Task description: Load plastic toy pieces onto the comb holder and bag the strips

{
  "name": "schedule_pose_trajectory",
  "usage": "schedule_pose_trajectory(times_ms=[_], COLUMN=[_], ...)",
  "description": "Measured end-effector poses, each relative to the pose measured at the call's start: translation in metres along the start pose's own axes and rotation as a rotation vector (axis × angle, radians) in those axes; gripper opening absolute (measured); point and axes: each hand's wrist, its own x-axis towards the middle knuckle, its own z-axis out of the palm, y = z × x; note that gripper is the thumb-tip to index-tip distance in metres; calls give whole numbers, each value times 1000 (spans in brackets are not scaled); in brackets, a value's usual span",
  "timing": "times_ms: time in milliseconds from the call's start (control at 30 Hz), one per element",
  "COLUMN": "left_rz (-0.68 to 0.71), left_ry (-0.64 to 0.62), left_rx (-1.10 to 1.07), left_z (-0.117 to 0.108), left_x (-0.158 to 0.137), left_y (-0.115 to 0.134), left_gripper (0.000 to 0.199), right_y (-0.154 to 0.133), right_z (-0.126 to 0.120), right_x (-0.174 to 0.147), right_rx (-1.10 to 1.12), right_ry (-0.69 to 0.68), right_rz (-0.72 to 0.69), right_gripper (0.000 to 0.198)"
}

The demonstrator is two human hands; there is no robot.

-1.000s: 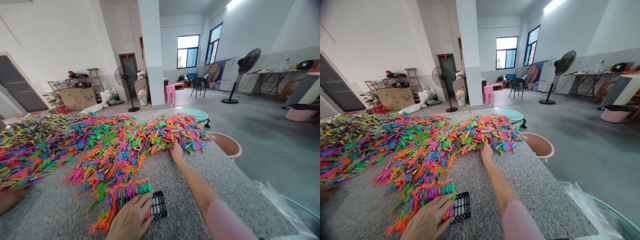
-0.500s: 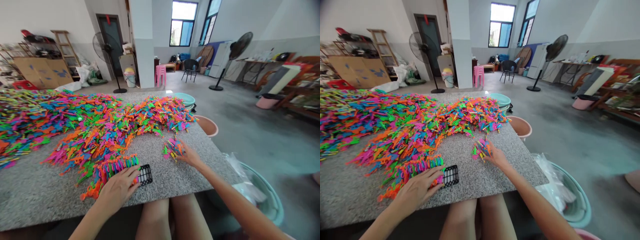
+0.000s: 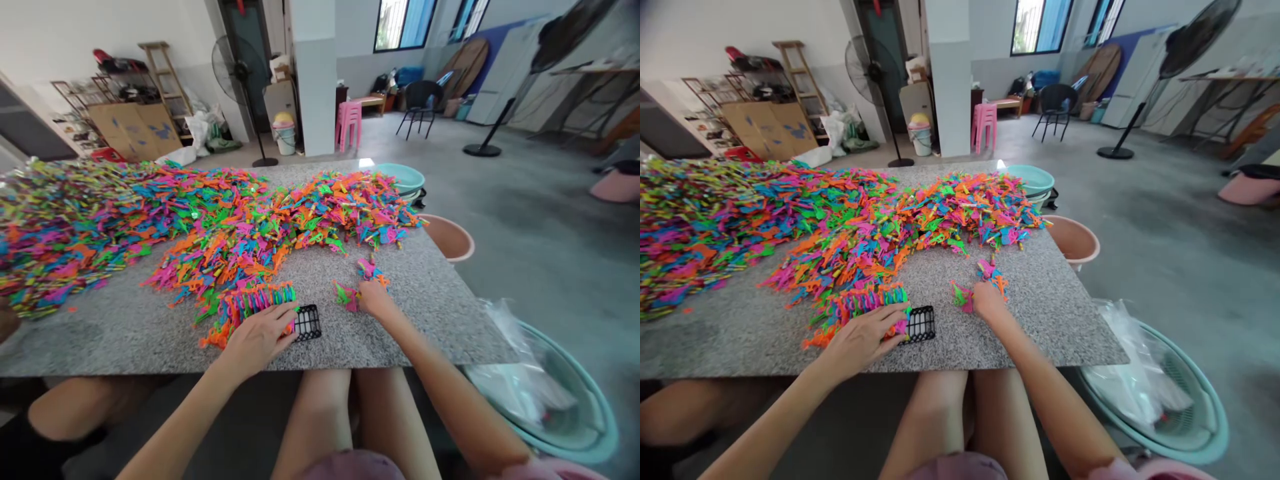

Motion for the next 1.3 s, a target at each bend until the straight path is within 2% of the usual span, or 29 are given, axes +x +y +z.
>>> schedule_pose_trajectory(times_ms=[100,167,233,300,333,467,600,733,867,967,1000,1100,1133,1200,1300], left_rz=[-17,-28,-34,-28,-24,-24,-42,-10,-12,-8,1,18,18,13,16], left_ry=[-12,-19,-18,-15,-15,-12,0,-12,-15,23,34,55,57,59,49], left_rx=[-19,-38,-58,-69,-72,-74,-77,-104,-56,-20,-12,6,6,-4,-31], left_z=[0,-1,-1,-1,-1,1,1,-2,-1,4,5,8,8,10,12], left_x=[2,2,2,1,1,-1,-1,0,2,2,2,2,2,2,2], left_y=[2,2,2,2,1,1,2,2,2,0,0,-3,-4,-6,-9], left_gripper=[23,22,23,25,27,31,45,57,35,30,31,34,34,35,35], right_y=[-8,-27,-51,-73,-83,-101,-104,-115,-120,-90,-74,-22,-8,9,17], right_z=[11,23,39,52,57,55,39,33,37,34,32,27,27,32,34], right_x=[-22,-38,-50,-56,-58,-55,-52,-54,-56,-53,-52,-51,-52,-56,-57], right_rx=[266,579,883,1049,1051,689,363,269,279,385,381,190,104,-4,28], right_ry=[75,12,-110,-158,-130,23,-9,-45,-38,14,70,280,299,267,216], right_rz=[-58,-110,-167,-222,-224,-182,-223,-309,-357,-443,-406,-99,-42,-63,-158], right_gripper=[7,7,6,6,6,3,7,15,19,27,30,29,30,34,33])
